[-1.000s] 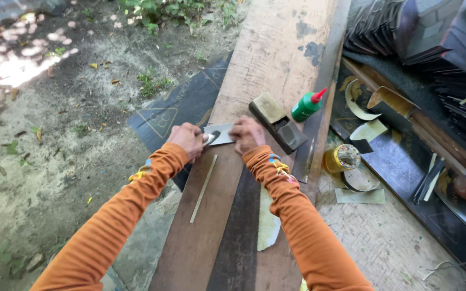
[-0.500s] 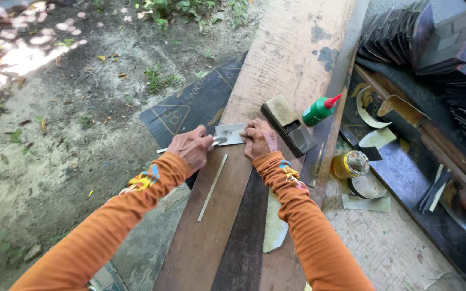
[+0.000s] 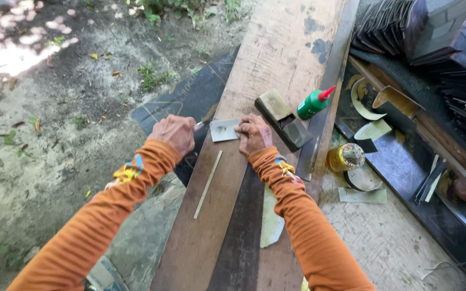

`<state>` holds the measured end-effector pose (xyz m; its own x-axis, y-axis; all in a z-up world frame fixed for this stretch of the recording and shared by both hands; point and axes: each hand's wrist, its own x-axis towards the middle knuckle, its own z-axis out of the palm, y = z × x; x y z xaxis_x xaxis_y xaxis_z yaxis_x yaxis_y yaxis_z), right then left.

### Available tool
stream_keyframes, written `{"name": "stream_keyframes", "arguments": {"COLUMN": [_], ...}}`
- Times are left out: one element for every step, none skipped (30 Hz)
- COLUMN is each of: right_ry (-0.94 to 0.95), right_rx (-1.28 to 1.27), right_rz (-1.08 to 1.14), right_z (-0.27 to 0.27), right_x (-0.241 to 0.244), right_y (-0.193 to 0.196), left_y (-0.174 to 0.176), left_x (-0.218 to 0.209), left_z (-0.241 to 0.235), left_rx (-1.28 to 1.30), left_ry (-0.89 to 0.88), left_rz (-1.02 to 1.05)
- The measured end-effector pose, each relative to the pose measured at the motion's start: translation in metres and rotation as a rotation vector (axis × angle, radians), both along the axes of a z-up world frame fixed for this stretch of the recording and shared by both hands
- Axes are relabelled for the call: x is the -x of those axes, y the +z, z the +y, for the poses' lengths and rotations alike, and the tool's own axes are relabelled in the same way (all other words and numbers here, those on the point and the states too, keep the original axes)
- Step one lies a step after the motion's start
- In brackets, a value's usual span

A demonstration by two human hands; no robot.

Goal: The person uses a utility knife to cut thin bamboo strips from a larger piece on a wooden workbench. They repeatedly sharpen the knife on a handheld sharpening stone and continue cutting multiple strips, placing them on the bench.

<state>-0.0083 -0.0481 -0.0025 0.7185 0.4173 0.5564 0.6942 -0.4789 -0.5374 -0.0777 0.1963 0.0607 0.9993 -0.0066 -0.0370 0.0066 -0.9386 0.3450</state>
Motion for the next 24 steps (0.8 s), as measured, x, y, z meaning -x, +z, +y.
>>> {"name": "stream_keyframes", "arguments": {"right_ry": [0.0,0.006,0.004,-0.004,-0.012,-0.055,-0.098,-0.119,-0.128,-0.144,-0.16,-0.143,-0.126,-0.113,-0.115,-0.12,-0.085,-0.053,-0.095,-0.131,-0.167,-0.193,-0.218,-0.241], "right_rx": [0.003,0.012,0.025,0.035,0.045,0.055,0.064,0.071,0.081,0.09,0.098,0.046,-0.006,-0.056,-0.118,-0.181,-0.175,-0.17,-0.102,-0.036,0.03,0.077,0.124,0.168], "right_rz": [-0.008,-0.003,0.013,0.02,0.027,0.072,0.118,0.178,0.283,0.374,0.465,0.381,0.297,0.214,0.224,0.231,0.284,0.34,0.312,0.282,0.251,0.189,0.128,0.063], "right_z": [0.003,0.004,0.004,0.004,0.004,0.001,0.001,0.008,0.011,0.01,0.009,0.005,-0.002,-0.009,-0.017,-0.026,-0.032,-0.038,-0.04,-0.039,-0.039,-0.041,-0.044,-0.045], "right_x": [-0.003,0.001,0.005,0.004,0.003,0.002,0.002,0.007,0.011,0.009,0.009,0.018,0.026,0.034,0.053,0.077,0.099,0.121,0.139,0.153,0.163,0.167,0.171,0.172], "right_y": [0.002,0.0,-0.002,0.001,0.005,0.01,0.016,0.019,0.026,0.039,0.052,0.065,0.077,0.089,0.096,0.102,0.105,0.105,0.102,0.097,0.091,0.085,0.079,0.073], "left_y": [0.002,0.0,-0.001,0.003,0.009,0.014,0.019,0.024,0.028,0.032,0.034,0.034,0.032,0.029,0.025,0.021,0.014,0.004,-0.008,-0.022,-0.037,-0.055,-0.074,-0.095], "left_x": [0.0,0.007,0.015,0.018,0.023,0.027,0.031,0.048,0.066,0.08,0.098,0.124,0.147,0.168,0.19,0.212,0.233,0.255,0.278,0.301,0.325,0.349,0.37,0.386], "left_z": [0.004,0.001,-0.001,0.0,0.003,0.0,-0.002,0.005,0.009,0.007,0.004,-0.002,-0.007,-0.012,-0.014,-0.016,-0.02,-0.023,-0.029,-0.034,-0.04,-0.047,-0.055,-0.059], "left_rx": [-0.034,-0.062,-0.091,-0.032,0.027,0.09,0.171,0.248,0.323,0.304,0.285,0.268,0.358,0.451,0.459,0.467,0.523,0.577,0.516,0.449,0.379,0.427,0.474,0.518], "left_ry": [-0.081,-0.154,-0.227,-0.245,-0.262,-0.294,-0.253,-0.188,-0.123,-0.055,0.014,0.088,0.101,0.111,0.123,0.134,0.208,0.28,0.375,0.471,0.567,0.561,0.556,0.547], "left_rz": [-0.104,-0.196,-0.289,-0.231,-0.174,-0.121,-0.183,-0.23,-0.277,-0.207,-0.137,-0.056,-0.124,-0.191,-0.208,-0.226,-0.216,-0.202,-0.058,0.079,0.214,0.125,0.036,-0.058]}}
